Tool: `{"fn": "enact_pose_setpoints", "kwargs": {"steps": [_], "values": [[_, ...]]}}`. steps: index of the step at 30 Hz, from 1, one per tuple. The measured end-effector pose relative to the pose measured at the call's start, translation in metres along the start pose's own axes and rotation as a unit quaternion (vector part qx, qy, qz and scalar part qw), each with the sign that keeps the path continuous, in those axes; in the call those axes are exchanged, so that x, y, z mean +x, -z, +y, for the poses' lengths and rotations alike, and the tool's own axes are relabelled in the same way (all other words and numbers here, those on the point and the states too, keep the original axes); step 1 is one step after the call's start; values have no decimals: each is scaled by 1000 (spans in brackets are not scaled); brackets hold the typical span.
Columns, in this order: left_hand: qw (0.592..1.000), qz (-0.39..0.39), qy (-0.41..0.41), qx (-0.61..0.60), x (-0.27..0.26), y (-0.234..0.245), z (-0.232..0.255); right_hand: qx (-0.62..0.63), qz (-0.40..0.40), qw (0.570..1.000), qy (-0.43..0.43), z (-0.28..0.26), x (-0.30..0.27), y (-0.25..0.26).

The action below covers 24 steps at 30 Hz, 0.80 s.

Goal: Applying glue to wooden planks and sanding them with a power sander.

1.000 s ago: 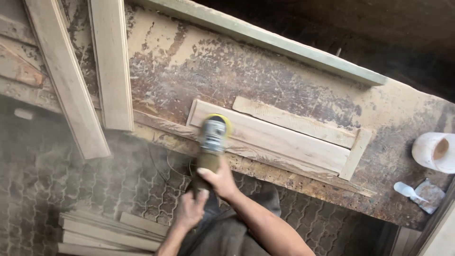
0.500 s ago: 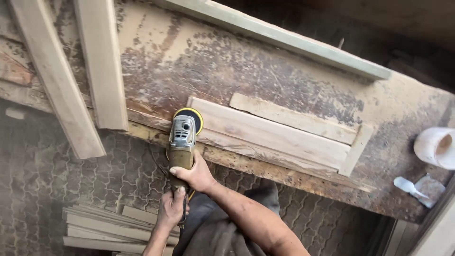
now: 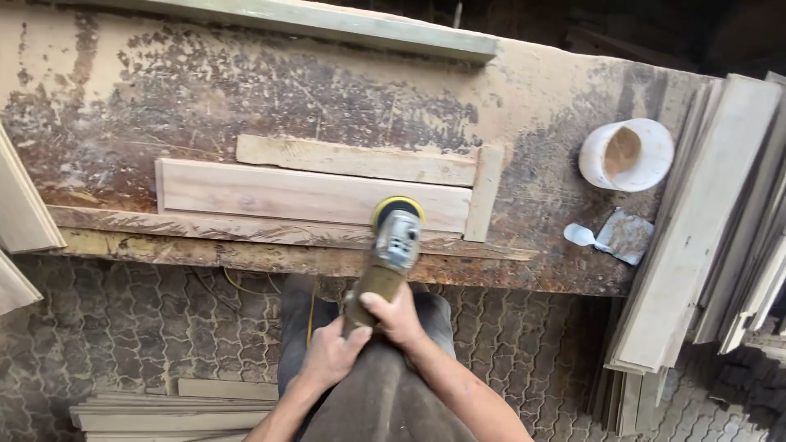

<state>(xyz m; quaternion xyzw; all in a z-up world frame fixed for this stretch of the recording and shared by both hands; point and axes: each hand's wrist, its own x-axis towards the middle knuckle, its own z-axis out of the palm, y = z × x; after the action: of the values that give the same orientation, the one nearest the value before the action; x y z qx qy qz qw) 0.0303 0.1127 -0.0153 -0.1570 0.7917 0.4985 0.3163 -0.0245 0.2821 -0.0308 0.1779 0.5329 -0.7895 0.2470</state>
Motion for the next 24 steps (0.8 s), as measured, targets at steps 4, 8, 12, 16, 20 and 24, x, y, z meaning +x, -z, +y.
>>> {"fn": "enact_pose_setpoints", "kwargs": {"steps": [4,8,12,16,20,24], "values": [[994,-75,16,77,5,-30,46,-22,92,995,20,-3,-24,52],[993,-87,-10,83,-3,-7,41,6,86,996,0,-2,-24,32],[999,-22,-24,-11,-16,47,16,6,22,1000,-22,21,2,-27],[996,59,-43,-47,-24,109,-34,-66,-44,997,-15,53,37,-101],[990,97,12,-106,-28,160,-90,-75,-105,991,-19,25,72,-212],[966,143,130,-174,-32,185,-157,-145,-168,975,-2,31,96,-281]]}}
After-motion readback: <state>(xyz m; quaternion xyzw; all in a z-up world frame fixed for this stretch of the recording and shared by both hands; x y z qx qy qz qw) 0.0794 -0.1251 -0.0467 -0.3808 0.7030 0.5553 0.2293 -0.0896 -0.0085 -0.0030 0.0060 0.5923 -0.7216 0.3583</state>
